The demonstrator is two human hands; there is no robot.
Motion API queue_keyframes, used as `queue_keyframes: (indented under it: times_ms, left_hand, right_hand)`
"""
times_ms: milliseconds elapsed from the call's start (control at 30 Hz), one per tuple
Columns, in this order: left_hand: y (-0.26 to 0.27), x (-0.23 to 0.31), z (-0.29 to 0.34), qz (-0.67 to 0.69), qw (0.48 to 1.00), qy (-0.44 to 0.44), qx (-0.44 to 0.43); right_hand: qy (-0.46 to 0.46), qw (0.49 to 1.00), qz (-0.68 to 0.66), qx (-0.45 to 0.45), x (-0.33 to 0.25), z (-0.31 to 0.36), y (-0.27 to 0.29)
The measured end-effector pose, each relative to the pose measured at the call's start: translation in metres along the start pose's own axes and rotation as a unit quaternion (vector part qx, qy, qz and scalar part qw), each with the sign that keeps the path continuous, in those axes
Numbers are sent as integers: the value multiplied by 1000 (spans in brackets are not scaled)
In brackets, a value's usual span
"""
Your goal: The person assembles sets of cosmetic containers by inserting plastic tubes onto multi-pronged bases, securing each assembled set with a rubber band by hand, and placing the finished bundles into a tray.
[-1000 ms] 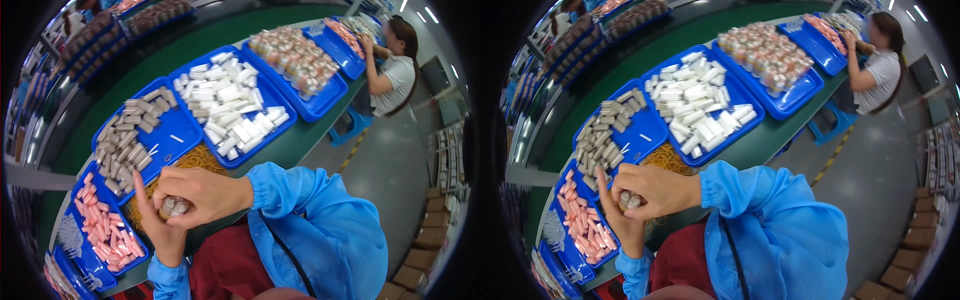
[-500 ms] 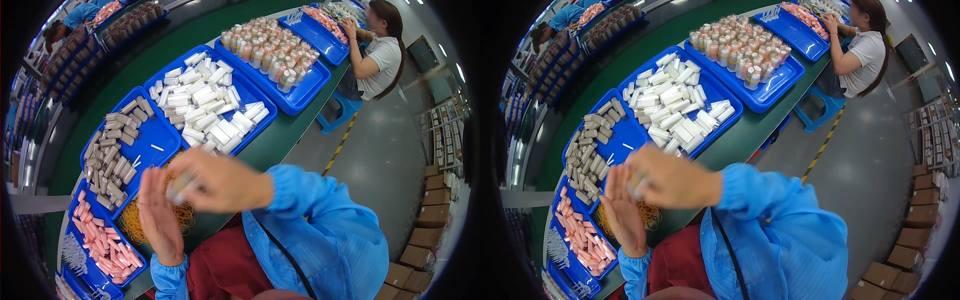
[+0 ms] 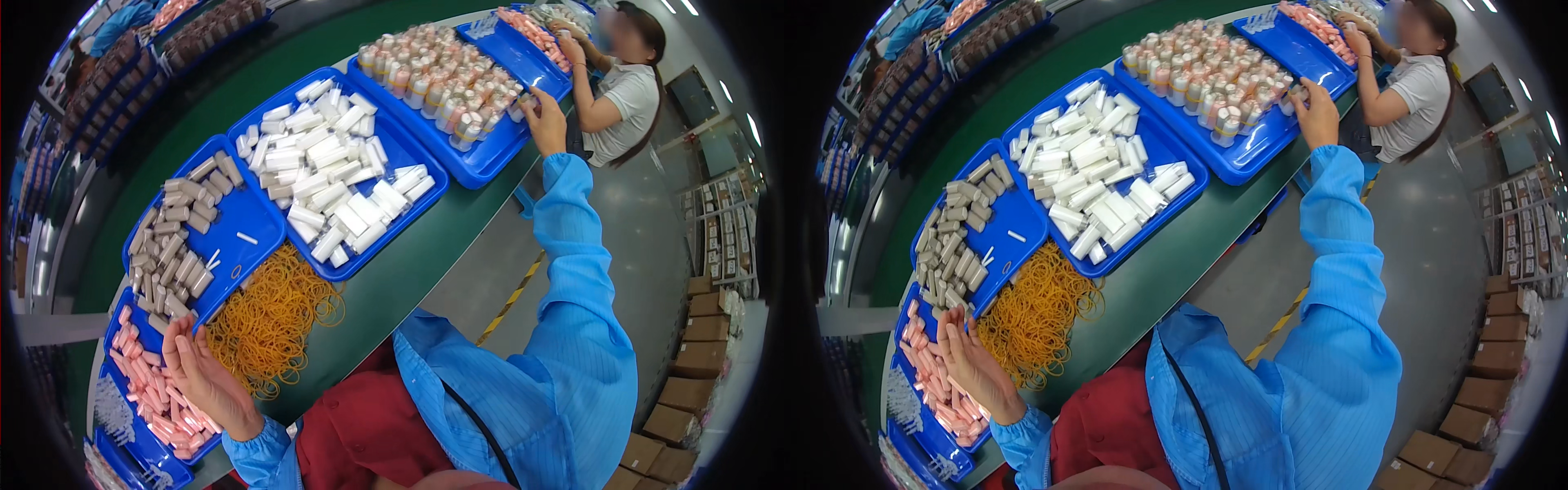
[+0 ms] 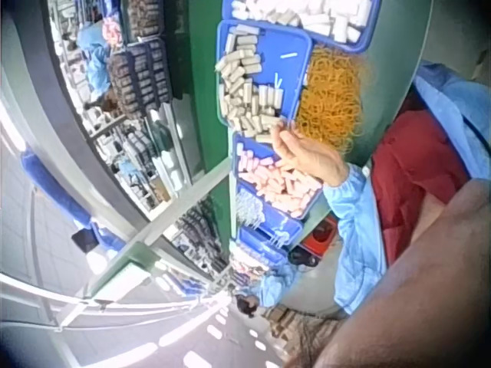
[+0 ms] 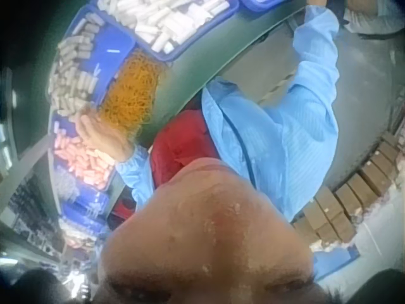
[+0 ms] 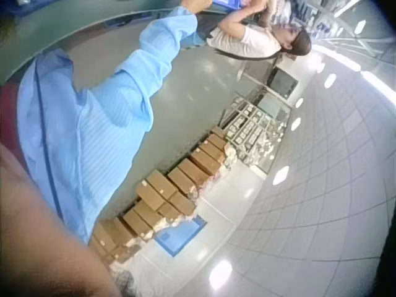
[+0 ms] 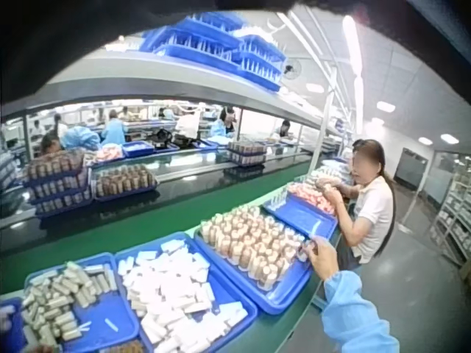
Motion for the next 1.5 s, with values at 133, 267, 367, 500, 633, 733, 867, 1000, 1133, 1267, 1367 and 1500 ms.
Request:
queue_keyframes:
  times_ms: [133,267,367,500,633,733,867,1000,1133,1267,1367,1500]
  left_hand:
    - [8,-4,4,5,1000,2,-5]
    - [13,-6,11,3,1000,20,21]
    - [15,-6,13,-14,999,19,33]
    - [31,1,16,-17,999,7,52]
    - [45,27,22,-153,985,-28,73]
    - [65,38,25,-172,980,-64,75]
    - [118,56,47,-243,952,-109,152]
    - [192,96,70,-514,812,-111,253]
    - [278,98,43,-673,706,-80,208]
    - [344,60,-24,-791,606,-60,60]
    - [452,29,-25,-854,517,59,-16]
    - [500,24,-44,-843,529,83,60]
  right_hand:
    - [69,996,55,2,-12,8,4]
    - [146,964,166,150,-71,28,42]
    - [91,990,-67,88,-148,51,37]
    - [179,961,-97,-186,-257,69,-60]
    - [138,944,23,-299,-269,79,-110]
    - [104,951,81,-281,-242,77,-112]
    - [159,945,73,-275,-221,64,-117]
    - [86,955,-127,-252,-212,56,-92]
    - [26,921,-325,-213,-205,64,-73]
    - [65,888,-410,-195,-244,86,-74]
    - [86,901,-359,-228,-296,95,-72]
    - [65,899,-383,-205,-281,105,-69]
Point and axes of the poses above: each hand's wrist, its own z-axis away from the middle knuckle, its own y-axis out of the back of the hand, x = y × z, the point moved 9 cm from there along -z, towards the middle knuckle, and after that the axes turned 12 degrees about -x, right-handed, at the moved point
